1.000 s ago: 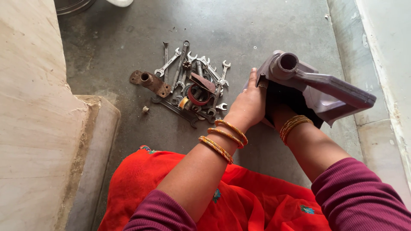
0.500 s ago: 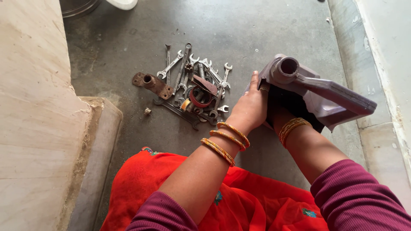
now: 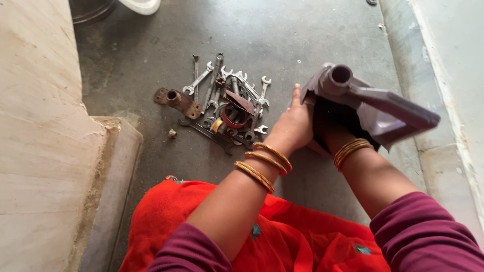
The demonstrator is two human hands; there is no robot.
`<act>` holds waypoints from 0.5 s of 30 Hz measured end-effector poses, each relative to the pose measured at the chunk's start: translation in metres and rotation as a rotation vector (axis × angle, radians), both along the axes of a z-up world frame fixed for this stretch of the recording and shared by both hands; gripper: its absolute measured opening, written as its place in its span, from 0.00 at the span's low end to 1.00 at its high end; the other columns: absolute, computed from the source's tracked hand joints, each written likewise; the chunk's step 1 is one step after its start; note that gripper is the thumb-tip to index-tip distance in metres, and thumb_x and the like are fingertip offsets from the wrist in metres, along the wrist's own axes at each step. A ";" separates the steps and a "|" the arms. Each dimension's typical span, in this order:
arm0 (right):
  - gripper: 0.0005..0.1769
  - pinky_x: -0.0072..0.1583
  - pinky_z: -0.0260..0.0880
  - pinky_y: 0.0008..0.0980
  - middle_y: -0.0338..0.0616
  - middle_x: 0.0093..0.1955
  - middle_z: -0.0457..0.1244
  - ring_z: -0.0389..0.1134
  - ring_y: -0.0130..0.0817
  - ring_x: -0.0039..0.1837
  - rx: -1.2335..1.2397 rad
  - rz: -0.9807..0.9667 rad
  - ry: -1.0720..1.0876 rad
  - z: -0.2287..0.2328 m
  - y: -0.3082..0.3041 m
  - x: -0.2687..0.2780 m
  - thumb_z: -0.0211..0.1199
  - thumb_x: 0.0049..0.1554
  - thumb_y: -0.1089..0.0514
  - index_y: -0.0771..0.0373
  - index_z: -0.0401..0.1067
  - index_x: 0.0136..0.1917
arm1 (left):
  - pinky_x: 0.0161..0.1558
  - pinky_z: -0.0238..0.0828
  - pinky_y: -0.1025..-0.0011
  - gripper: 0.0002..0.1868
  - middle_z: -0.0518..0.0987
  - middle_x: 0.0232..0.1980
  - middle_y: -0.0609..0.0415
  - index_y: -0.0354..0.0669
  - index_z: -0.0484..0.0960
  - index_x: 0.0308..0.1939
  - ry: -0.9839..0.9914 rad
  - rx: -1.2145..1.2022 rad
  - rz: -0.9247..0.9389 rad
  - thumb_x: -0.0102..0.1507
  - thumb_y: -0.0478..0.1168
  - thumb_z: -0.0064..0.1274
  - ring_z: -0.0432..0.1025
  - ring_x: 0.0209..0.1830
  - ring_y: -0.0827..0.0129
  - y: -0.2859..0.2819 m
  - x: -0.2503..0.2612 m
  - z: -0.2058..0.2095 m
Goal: The person empties a maroon plastic container, removing wrenches, nuts, bolts, and other metal parts, and places them on the floor. The person then wipes the inside of the container with a black cloth.
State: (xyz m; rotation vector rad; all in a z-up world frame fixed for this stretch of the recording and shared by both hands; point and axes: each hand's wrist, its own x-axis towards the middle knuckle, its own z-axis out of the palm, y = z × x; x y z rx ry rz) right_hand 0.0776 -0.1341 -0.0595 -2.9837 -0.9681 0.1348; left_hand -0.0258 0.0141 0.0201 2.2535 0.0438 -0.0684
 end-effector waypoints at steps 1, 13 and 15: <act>0.31 0.73 0.47 0.46 0.55 0.76 0.52 0.50 0.49 0.76 0.086 -0.026 0.117 -0.002 -0.006 0.008 0.52 0.64 0.48 0.61 0.54 0.76 | 0.64 0.65 0.52 0.37 0.35 0.81 0.30 0.44 0.61 0.73 0.012 -0.021 -0.005 0.58 0.29 0.45 0.65 0.65 0.33 0.002 0.001 0.002; 0.34 0.54 0.73 0.37 0.51 0.54 0.72 0.73 0.37 0.52 0.396 -0.409 0.373 0.151 -0.021 -0.033 0.72 0.49 0.56 0.60 0.70 0.69 | 0.56 0.72 0.52 0.46 0.53 0.80 0.37 0.64 0.47 0.80 -0.225 0.041 0.097 0.59 0.29 0.38 0.71 0.61 0.39 0.026 0.003 0.035; 0.32 0.53 0.72 0.38 0.53 0.51 0.71 0.72 0.38 0.50 0.377 -0.302 0.195 0.166 -0.004 -0.048 0.74 0.50 0.56 0.60 0.72 0.67 | 0.56 0.77 0.57 0.29 0.72 0.73 0.37 0.55 0.54 0.80 -0.479 -0.182 0.252 0.75 0.35 0.33 0.76 0.60 0.44 0.059 0.017 0.038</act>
